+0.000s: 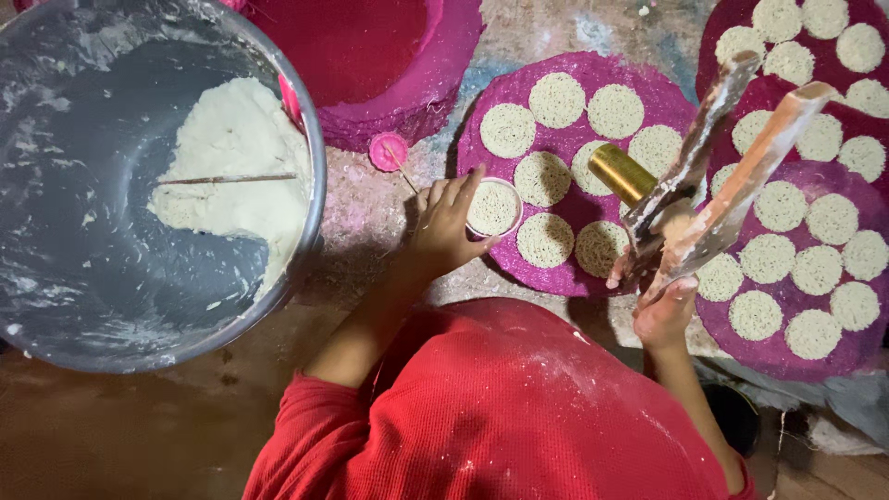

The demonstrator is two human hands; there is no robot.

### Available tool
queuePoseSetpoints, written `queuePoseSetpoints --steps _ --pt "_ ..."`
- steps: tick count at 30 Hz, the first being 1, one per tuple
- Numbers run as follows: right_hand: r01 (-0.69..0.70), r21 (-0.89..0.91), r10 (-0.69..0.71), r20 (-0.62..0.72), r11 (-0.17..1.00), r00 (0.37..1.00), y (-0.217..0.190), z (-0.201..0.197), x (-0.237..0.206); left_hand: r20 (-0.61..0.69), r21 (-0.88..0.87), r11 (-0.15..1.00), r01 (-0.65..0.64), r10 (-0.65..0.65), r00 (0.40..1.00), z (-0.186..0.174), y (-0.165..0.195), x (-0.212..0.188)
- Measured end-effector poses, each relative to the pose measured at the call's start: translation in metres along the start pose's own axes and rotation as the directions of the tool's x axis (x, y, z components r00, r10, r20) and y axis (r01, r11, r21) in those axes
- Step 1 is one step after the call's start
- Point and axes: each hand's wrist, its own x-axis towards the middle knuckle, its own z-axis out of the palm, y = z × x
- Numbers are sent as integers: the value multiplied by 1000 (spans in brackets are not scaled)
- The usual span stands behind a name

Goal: The person uses a manual wooden press tool to form round rice crackers. They scoop dough from a large basin into the press, squeeze the tool over pink mats to deposit round crackers, and refill the press with dough by hand and with a spatula, repeating the cycle.

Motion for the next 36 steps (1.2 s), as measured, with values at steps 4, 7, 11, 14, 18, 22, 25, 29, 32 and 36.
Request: queuePoseSetpoints --steps 4,7,11,14,18,22,25,29,32,36 --pt "18 -189 -7 62 982 998 -19 19 19 -264 -113 994 -5 -25 964 -33 -2 -17" --pt "-140 13 136 181 990 974 -30 51 51 -286 -61 998 12 -29 958 -61 -18 -47" --pt "-223 136 166 341 965 925 -21 130 124 -241 -25 997 68 -72 968 -64 -32 -98" --pt "6 -505 151 270 863 951 -9 207 170 -246 -8 994 112 -111 963 -46 -36 -133" --pt "60 -721 198 268 691 943 7 312 204 -264 13 988 154 -145 953 -29 -46 -167" --pt "236 -796 80 335 557 939 20 373 204 -285 31 985 172 -156 946 -30 -67 -178" --pt "55 -707 358 422 705 833 28 386 193 -295 28 986 162 -146 944 -31 -78 -180" --pt "226 -734 140 401 640 905 23 354 182 -303 1 993 121 -115 946 -36 -83 -172" --pt "247 -568 -133 235 785 963 8 271 180 -259 -108 992 67 -93 961 -44 -79 -150" --pt "-80 -463 -112 -373 883 921 -9 123 155 -203 -171 985 -32 -4 979 -52 -68 -100"
